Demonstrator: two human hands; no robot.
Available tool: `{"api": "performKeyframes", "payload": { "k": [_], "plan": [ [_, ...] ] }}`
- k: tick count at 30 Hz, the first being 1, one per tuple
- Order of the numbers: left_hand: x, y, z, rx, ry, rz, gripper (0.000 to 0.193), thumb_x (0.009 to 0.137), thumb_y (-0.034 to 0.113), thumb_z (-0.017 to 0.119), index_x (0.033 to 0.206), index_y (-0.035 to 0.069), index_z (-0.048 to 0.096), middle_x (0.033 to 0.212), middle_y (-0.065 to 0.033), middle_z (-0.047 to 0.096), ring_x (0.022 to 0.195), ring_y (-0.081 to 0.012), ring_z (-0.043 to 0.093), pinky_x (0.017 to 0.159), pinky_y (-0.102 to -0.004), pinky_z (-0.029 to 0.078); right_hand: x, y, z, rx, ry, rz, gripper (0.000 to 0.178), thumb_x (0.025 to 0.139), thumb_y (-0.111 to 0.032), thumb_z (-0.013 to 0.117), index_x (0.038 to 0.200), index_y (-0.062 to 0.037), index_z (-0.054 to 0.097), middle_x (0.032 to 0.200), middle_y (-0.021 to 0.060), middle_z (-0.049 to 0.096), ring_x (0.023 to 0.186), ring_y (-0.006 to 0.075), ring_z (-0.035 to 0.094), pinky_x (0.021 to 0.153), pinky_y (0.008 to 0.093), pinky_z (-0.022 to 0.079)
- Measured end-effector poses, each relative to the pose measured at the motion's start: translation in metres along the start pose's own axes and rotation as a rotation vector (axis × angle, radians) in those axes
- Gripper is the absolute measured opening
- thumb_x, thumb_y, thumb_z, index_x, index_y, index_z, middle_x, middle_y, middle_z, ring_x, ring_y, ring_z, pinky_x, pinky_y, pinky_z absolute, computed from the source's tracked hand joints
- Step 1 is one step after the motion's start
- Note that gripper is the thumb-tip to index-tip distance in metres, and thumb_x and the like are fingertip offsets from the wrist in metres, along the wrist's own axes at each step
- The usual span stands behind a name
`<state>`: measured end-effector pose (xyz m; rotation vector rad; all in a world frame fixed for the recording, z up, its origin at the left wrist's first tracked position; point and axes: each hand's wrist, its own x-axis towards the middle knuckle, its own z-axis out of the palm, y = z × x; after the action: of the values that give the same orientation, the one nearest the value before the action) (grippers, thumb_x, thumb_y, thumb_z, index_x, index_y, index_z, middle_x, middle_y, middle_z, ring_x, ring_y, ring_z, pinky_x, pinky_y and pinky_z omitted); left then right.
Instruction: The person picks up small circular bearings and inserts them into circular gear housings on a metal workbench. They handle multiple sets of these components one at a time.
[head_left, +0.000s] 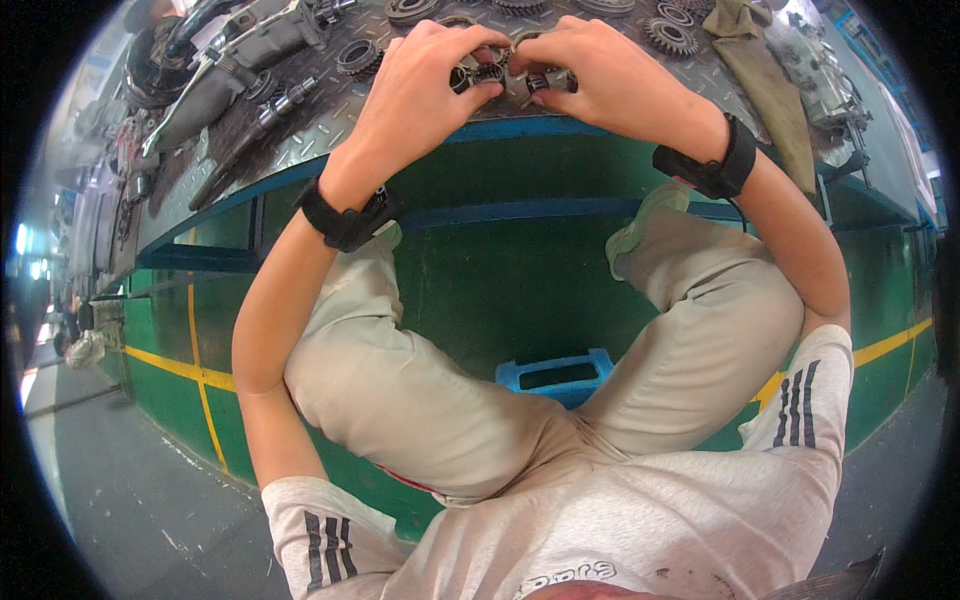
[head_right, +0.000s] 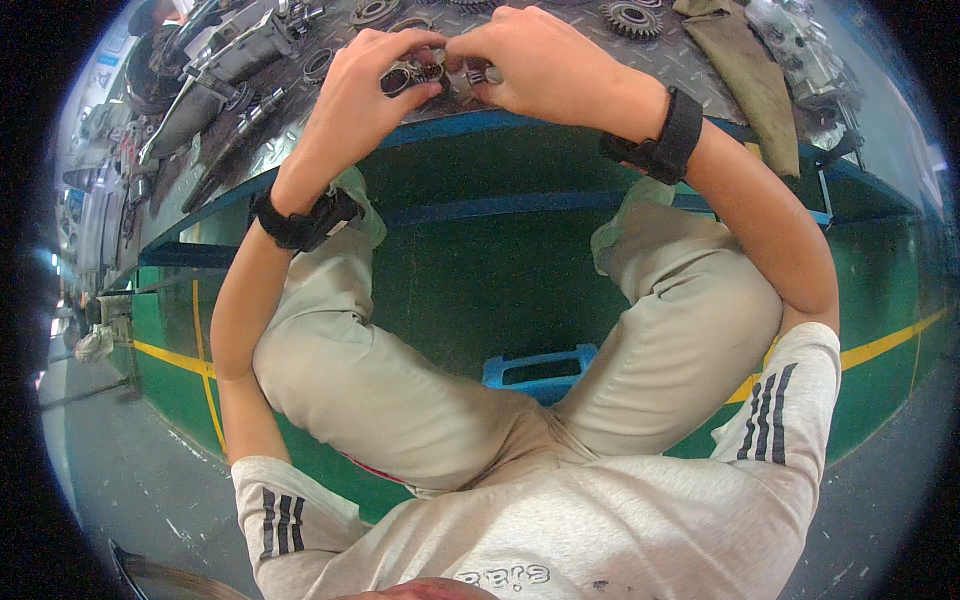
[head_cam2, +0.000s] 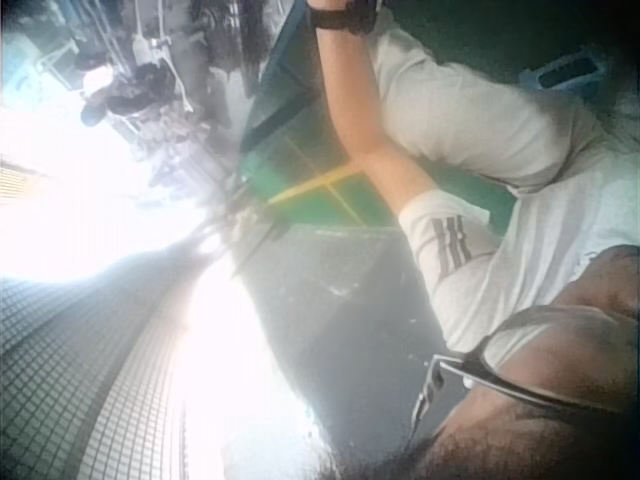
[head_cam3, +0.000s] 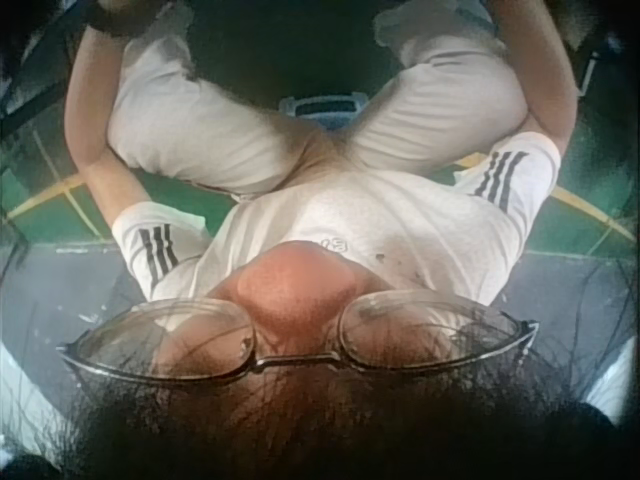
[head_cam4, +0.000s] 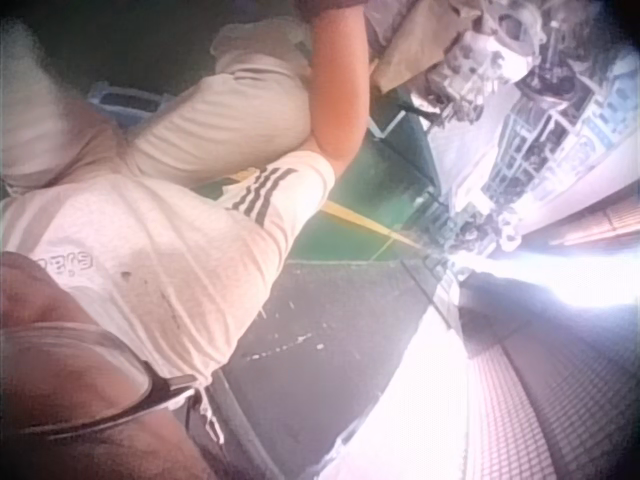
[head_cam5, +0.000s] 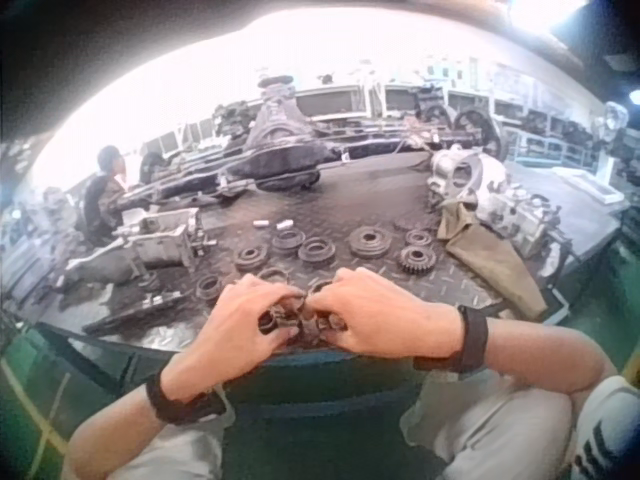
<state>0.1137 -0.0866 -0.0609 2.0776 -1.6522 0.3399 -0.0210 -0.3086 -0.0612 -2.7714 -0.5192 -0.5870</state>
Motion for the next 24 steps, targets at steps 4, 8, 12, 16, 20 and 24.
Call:
{"api": "performKeyframes", "payload": {
  "k": [4,8,12,16,20,24],
  "plan": [
    [0.001,-0.007,-0.012,-0.125,0.2,0.043,0.04,0.09,0.016,0.084,0.129,0.01,0.075,0.116,-0.0095,0.078,0.102,-0.0241,0.072,0.098,-0.0362,0.056,0.004,0.012,-0.023,0.254,0.02,-0.015,0.026,0.089,-0.013,0.079,0.112,-0.0012,0.073,0.102,0.0176,0.072,0.092,0.0338,0.07,0.08,0.0413,0.057],
    [-0.014,-0.013,-0.032,-0.075,0.192,-0.068,0.041,0.091,0.015,0.083,0.131,0.011,0.074,0.11,-0.0053,0.079,0.101,-0.0161,0.071,0.089,-0.0302,0.054,-0.005,0.011,-0.043,0.227,-0.026,0.104,0.021,0.089,-0.012,0.08,0.106,-0.0015,0.073,0.096,0.0156,0.073,0.086,0.0279,0.072,0.077,0.038,0.058],
    [-0.022,-0.016,-0.036,-0.089,0.175,-0.124,0.042,0.091,0.016,0.082,0.132,0.012,0.074,0.111,-0.0047,0.079,0.101,-0.0153,0.071,0.087,-0.0296,0.053,-0.014,0.006,-0.051,0.205,-0.081,0.214,0.017,0.089,-0.011,0.08,0.1,-0.0018,0.072,0.091,0.0136,0.075,0.08,0.022,0.073,0.074,0.0348,0.058],
    [-0.023,-0.015,-0.036,-0.078,0.13,-0.123,0.041,0.091,0.016,0.081,0.131,0.012,0.074,0.111,-0.0046,0.079,0.101,-0.0154,0.071,0.09,-0.0307,0.053,-0.009,0.004,-0.047,0.257,-0.075,0.247,0.021,0.088,-0.011,0.081,0.105,-0.0002,0.072,0.092,0.0144,0.075,0.08,0.0254,0.074,0.074,0.0357,0.059],
    [-0.018,-0.013,-0.033,-0.093,0.118,-0.101,0.04,0.091,0.015,0.081,0.13,0.011,0.074,0.111,-0.0044,0.078,0.101,-0.0155,0.071,0.09,-0.0306,0.053,-0.008,0.01,-0.041,0.233,-0.055,0.18,0.023,0.088,-0.01,0.08,0.107,0.0002,0.073,0.096,0.0159,0.076,0.087,0.0312,0.075,0.078,0.0376,0.06],
    [-0.017,-0.013,-0.033,-0.096,0.126,-0.124,0.039,0.092,0.015,0.08,0.13,0.011,0.074,0.11,-0.0047,0.078,0.1,-0.0157,0.071,0.09,-0.0304,0.053,-0.007,0.004,-0.044,0.177,-0.063,0.152,0.024,0.087,-0.01,0.079,0.108,-0.0003,0.073,0.099,0.0165,0.077,0.092,0.0332,0.075,0.082,0.0393,0.06]
  ]
}}
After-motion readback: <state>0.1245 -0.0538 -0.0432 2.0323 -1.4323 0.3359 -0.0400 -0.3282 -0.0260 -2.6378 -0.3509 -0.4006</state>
